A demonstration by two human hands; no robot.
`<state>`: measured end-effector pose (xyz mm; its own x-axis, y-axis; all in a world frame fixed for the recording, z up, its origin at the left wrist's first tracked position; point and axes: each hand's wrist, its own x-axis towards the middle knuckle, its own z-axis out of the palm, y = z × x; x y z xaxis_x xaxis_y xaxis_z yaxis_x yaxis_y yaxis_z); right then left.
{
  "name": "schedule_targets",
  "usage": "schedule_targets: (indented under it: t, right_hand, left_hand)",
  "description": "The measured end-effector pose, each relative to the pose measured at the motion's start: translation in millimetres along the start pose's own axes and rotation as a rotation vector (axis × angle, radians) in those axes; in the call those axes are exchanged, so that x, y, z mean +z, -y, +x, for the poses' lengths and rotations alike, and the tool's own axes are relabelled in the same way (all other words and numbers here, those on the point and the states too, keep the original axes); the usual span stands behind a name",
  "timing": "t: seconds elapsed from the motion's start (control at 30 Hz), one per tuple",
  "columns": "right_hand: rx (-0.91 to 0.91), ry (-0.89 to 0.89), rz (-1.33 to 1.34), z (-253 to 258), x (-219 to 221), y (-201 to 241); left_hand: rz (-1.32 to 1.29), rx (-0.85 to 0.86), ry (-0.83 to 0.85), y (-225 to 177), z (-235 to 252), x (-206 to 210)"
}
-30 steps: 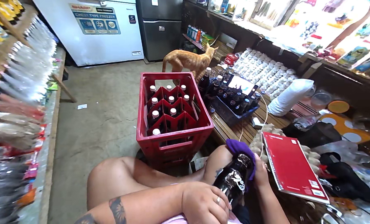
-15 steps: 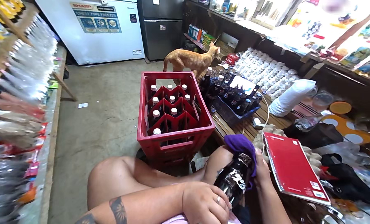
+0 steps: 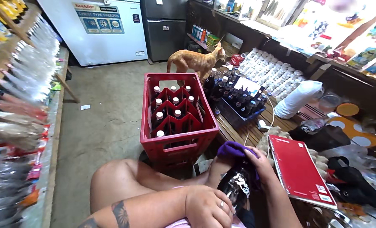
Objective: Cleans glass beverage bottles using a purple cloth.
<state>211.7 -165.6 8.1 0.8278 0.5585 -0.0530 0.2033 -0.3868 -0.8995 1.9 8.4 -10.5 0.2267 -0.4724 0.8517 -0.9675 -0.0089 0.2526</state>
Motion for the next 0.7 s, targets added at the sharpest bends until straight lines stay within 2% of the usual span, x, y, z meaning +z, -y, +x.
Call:
schedule_targets:
  t: [0.17, 0.33, 0.53, 0.7]
  right_hand:
    - [0.031, -0.123, -0.162, -7, -3, -10]
    - [0.031, -0.203, -0.108, -16, -2, -16]
    - [0.059, -0.217, -0.201, -25, -9, -28]
    - [0.086, -0.209, -0.171, -27, -13, -39]
  left_hand:
    - [-0.013, -0.002, 0.025, -1, 2, 1]
    - [-0.015, -0.005, 0.045, -1, 3, 0]
    - [0.003, -0.001, 0.036, -2, 4, -2]
    - [0.005, -0.001, 0.039, -1, 3, -2]
